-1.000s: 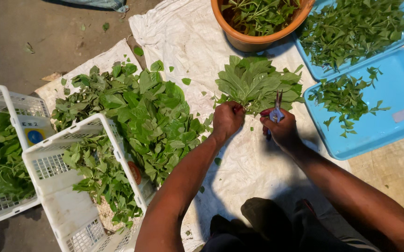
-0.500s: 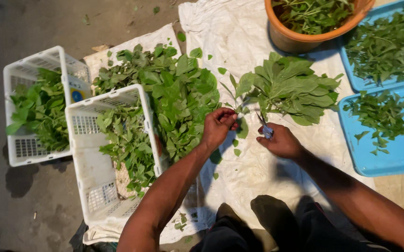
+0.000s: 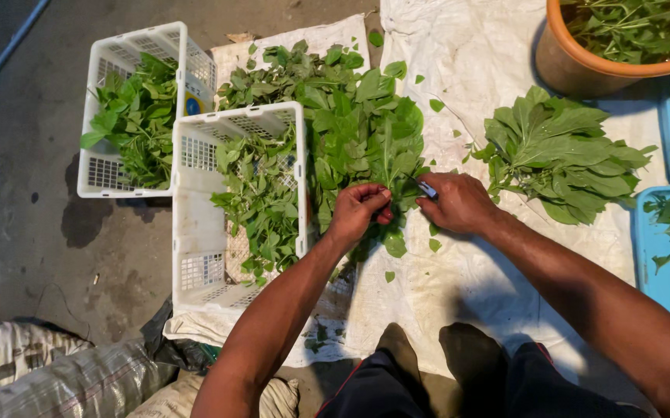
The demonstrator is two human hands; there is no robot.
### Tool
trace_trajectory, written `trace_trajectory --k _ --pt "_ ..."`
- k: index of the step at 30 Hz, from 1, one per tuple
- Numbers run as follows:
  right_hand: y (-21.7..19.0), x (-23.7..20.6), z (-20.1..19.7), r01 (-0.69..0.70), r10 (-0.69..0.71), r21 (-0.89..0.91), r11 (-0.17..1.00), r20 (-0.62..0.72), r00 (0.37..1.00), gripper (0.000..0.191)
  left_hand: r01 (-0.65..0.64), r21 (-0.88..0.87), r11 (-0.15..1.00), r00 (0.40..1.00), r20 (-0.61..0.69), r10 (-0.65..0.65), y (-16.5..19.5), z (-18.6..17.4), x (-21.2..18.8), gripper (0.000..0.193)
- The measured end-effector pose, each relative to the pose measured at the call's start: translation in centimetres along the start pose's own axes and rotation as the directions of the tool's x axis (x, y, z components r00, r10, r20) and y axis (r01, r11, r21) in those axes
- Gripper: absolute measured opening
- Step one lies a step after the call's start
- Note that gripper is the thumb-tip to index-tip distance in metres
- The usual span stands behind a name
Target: The person uses scissors to trim leaves from stems over a white sack on the floor. Trimmed leaves are placed into white plastic crates, while stems are set aside. The work continues steadily with the same repetitive cutting and sorting actions.
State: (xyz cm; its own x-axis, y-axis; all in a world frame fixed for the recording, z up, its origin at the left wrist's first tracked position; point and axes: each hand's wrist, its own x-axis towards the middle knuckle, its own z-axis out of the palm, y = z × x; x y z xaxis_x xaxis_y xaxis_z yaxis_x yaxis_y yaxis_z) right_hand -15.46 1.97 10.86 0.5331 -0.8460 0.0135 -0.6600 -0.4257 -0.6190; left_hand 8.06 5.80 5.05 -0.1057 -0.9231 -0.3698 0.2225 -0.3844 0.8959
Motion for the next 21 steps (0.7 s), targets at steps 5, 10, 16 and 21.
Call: trace_trajectory --k 5,10,16,21 --pt "0.2 0.6 1.3 0.049 -0.049 -0.066 0.997 0.001 0.999 0.023 -0.008 0.041 0.999 0.999 -0.031 0.009 -0.4 -0.6 -0.7 0.017" --pt "1.2 -0.4 2.2 -0.056 0.054 -0.091 0.994 -0.014 0.998 0.023 -0.075 0.188 0.979 0.991 -0.096 0.095 -0.6 -1.7 -1.1 0.015" --pt "0.9 -0.2 1.7 -0.102 0.106 -0.085 0.991 0.042 0.993 0.031 -0.151 0.464 0.873 0.961 -0.138 0.239 -0.5 -2.2 -1.3 0.01" --pt "0.2 0.6 1.4 0.012 -0.018 -0.06 0.998 -0.103 0.995 0.038 -0.142 0.388 0.91 0.978 -0.085 0.189 -0.4 -1.7 -1.9 0.012"
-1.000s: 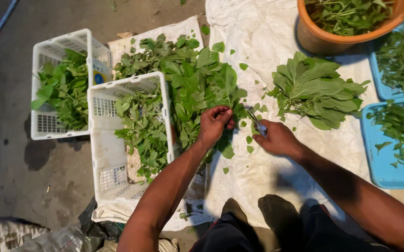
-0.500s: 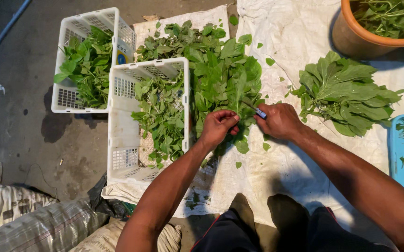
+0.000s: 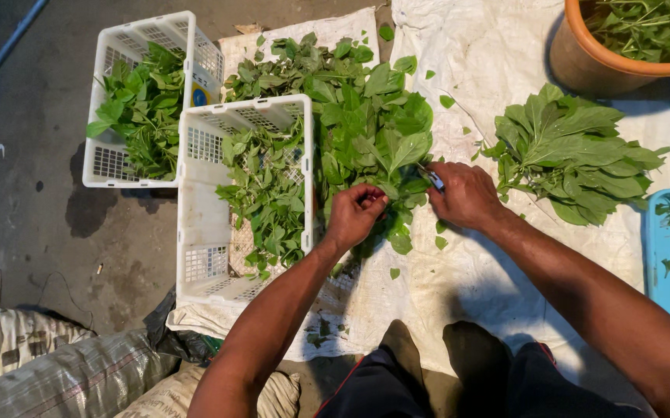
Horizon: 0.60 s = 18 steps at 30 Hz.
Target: The person uses scissors to trim leaves from stems over a white sack on the floor. Trimmed leaves are placed into white plastic crates, while stems are set aside. The work continues steadily with the same repetitive cutting and sorting actions.
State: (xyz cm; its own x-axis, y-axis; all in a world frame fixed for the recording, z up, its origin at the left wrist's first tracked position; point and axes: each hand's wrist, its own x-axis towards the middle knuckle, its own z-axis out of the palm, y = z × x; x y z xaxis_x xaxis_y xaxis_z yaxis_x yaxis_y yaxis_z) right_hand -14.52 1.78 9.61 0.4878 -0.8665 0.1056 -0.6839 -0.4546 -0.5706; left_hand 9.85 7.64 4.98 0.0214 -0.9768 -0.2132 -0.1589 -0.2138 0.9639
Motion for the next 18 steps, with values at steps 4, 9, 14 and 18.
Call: trace_trajectory --k 4,9,14,18 --pt "0.4 0.0 0.5 -0.006 0.006 0.04 0.999 0.005 1.0 0.039 0.033 -0.06 0.998 0.999 0.005 -0.033 0.7 0.1 -0.2 0.011" --pt "1.5 -0.4 2.1 -0.276 0.233 0.374 0.886 0.156 0.96 0.034 0.034 0.156 0.987 0.997 -0.073 -0.023 1.6 0.0 -0.2 0.01" --pt "3.0 1.2 1.1 -0.377 0.436 0.879 0.291 0.229 0.87 0.033 -0.163 0.218 0.962 0.984 -0.039 0.175 1.7 -0.1 -0.3 0.008" --pt "3.3 2.2 0.1 -0.322 0.41 0.921 0.22 0.212 0.887 0.024 -0.164 0.21 0.964 0.986 0.019 0.164 1.1 0.2 -0.4 0.007"
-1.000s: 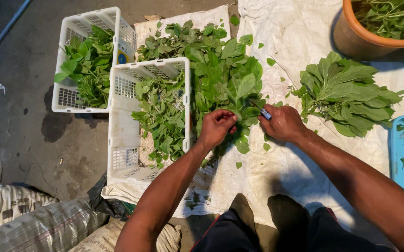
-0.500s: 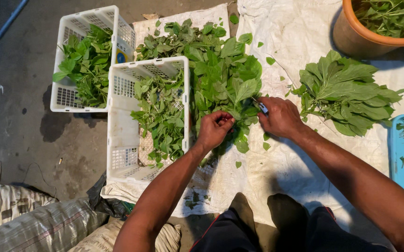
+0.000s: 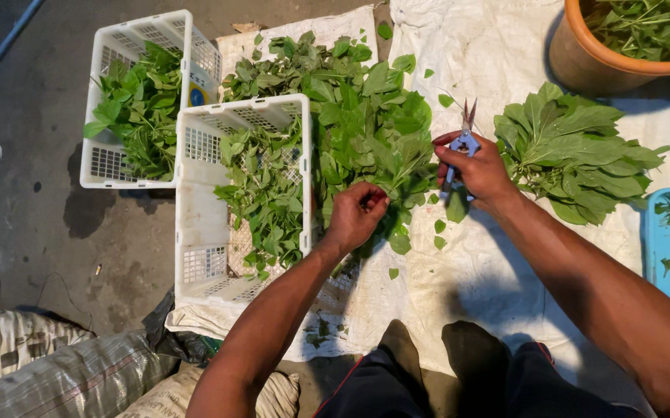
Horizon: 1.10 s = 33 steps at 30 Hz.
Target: The person uses scissors to trim leaves from stems over a white sack on the floor. Trimmed leaves are placed into white plastic crates, while stems are set aside. The work continues steadily with the same repetitive cutting and sorting actions.
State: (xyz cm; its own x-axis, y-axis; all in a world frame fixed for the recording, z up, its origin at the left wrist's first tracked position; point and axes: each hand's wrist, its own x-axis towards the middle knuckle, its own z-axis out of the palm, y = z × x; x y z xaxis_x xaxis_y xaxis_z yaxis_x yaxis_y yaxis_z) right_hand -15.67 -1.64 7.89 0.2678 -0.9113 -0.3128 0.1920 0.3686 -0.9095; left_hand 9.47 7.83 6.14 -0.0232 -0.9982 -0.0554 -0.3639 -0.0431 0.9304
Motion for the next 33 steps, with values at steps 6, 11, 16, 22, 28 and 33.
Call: trace_trajectory --k 6,11,16,22,28,33 --pt "1.5 -0.4 -0.4 0.035 -0.037 0.035 0.999 0.053 0.998 0.015 0.127 -0.367 0.922 0.992 0.059 -0.113 -1.1 0.7 0.8 0.009" --pt "3.5 -0.9 -1.1 0.053 -0.018 -0.181 0.982 0.19 0.982 0.012 0.168 -0.536 0.827 0.984 0.045 -0.171 -1.5 0.6 1.5 0.006" --pt "4.2 -1.0 -0.7 0.077 -0.052 -0.274 0.959 0.096 0.994 0.015 0.086 -0.495 0.864 0.994 -0.019 -0.11 -1.7 0.3 1.5 0.007" --pt "5.3 -2.2 -0.4 -0.034 0.082 -0.524 0.851 0.069 0.994 0.026 0.097 -0.523 0.847 0.98 -0.098 -0.173 -1.5 -0.3 1.6 0.011" --pt "6.9 -5.6 1.6 -0.237 0.281 -0.413 0.879 0.049 0.959 0.025 0.086 -0.684 0.725 0.957 -0.147 -0.252 -2.1 -0.7 1.4 0.027" --pt "5.9 -6.6 3.7 -0.207 0.286 -0.404 0.891 0.146 0.947 0.031 0.056 -0.713 0.699 0.959 -0.156 -0.236 -3.4 -0.5 1.7 0.027"
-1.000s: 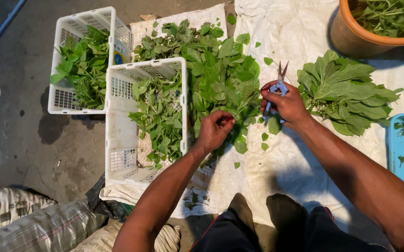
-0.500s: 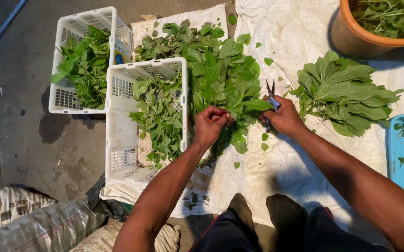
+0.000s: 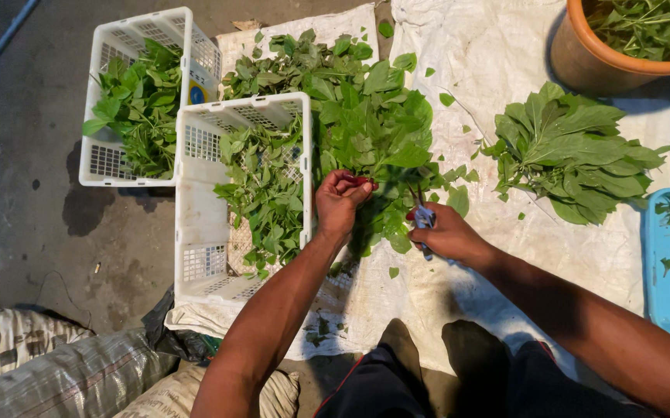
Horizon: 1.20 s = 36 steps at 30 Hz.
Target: The person uses scissors to trim leaves from stems over a white sack on the floor. Trimmed leaves are placed into white plastic crates, while stems are set aside. The work continues steadily with the same repetitive cutting and sorting actions.
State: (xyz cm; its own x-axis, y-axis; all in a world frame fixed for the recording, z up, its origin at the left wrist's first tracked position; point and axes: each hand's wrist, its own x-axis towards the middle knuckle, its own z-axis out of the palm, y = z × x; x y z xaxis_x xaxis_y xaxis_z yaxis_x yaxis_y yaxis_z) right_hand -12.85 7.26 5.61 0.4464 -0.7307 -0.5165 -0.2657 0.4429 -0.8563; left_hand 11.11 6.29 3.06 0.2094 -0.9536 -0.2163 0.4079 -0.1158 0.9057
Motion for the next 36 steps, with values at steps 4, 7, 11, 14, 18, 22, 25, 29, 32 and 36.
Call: trace_trajectory --k 4,7,11,14,18,22,25,29,32,36 --pt "-2.4 1.2 0.0 -0.006 0.004 0.064 0.998 0.033 0.999 0.03 -0.008 0.023 1.0 1.0 0.03 0.008 -0.3 -0.2 0.1 0.026" --pt "-3.9 1.9 -0.2 -0.064 0.061 0.079 0.995 0.032 0.998 0.027 -0.004 0.024 1.0 0.999 0.054 0.002 -0.4 -0.1 0.0 0.026" --pt "-4.7 2.2 -0.3 -0.112 0.108 0.077 0.991 0.048 0.993 0.023 0.0 0.022 1.0 0.998 0.066 -0.001 -0.4 0.1 -0.1 0.026" --pt "-4.7 2.4 -0.2 -0.121 0.12 0.06 0.991 0.025 0.992 0.019 0.012 0.017 1.0 0.997 0.076 -0.013 -0.4 0.3 0.0 0.026" --pt "-3.9 1.9 -0.7 -0.021 0.004 -0.157 0.987 -0.11 0.994 0.019 0.039 0.029 0.999 0.997 0.072 -0.041 0.0 0.3 0.2 0.024" --pt "-3.8 1.1 -2.1 0.111 -0.154 -0.386 0.916 -0.082 0.985 0.027 0.062 0.001 0.998 0.996 0.063 -0.062 0.5 0.1 0.4 0.023" --pt "-4.7 1.4 -2.8 0.112 -0.164 -0.512 0.852 -0.058 0.985 0.04 0.065 0.038 0.997 0.995 0.07 -0.068 0.7 -0.1 0.3 0.023" --pt "-5.9 2.3 -3.4 0.167 -0.221 -0.611 0.774 -0.015 0.975 0.04 0.076 0.121 0.99 0.992 0.086 -0.087 0.8 0.0 0.3 0.023" --pt "-6.3 2.3 -4.0 0.105 -0.161 -0.697 0.71 -0.016 0.987 0.027 0.083 0.174 0.981 0.99 0.099 -0.101 0.6 -0.2 0.3 0.024" --pt "-6.8 1.2 -5.7 0.076 -0.205 -0.867 0.492 -0.03 0.978 0.021 0.07 0.268 0.961 0.989 0.11 -0.103 0.3 -1.1 0.5 0.026"
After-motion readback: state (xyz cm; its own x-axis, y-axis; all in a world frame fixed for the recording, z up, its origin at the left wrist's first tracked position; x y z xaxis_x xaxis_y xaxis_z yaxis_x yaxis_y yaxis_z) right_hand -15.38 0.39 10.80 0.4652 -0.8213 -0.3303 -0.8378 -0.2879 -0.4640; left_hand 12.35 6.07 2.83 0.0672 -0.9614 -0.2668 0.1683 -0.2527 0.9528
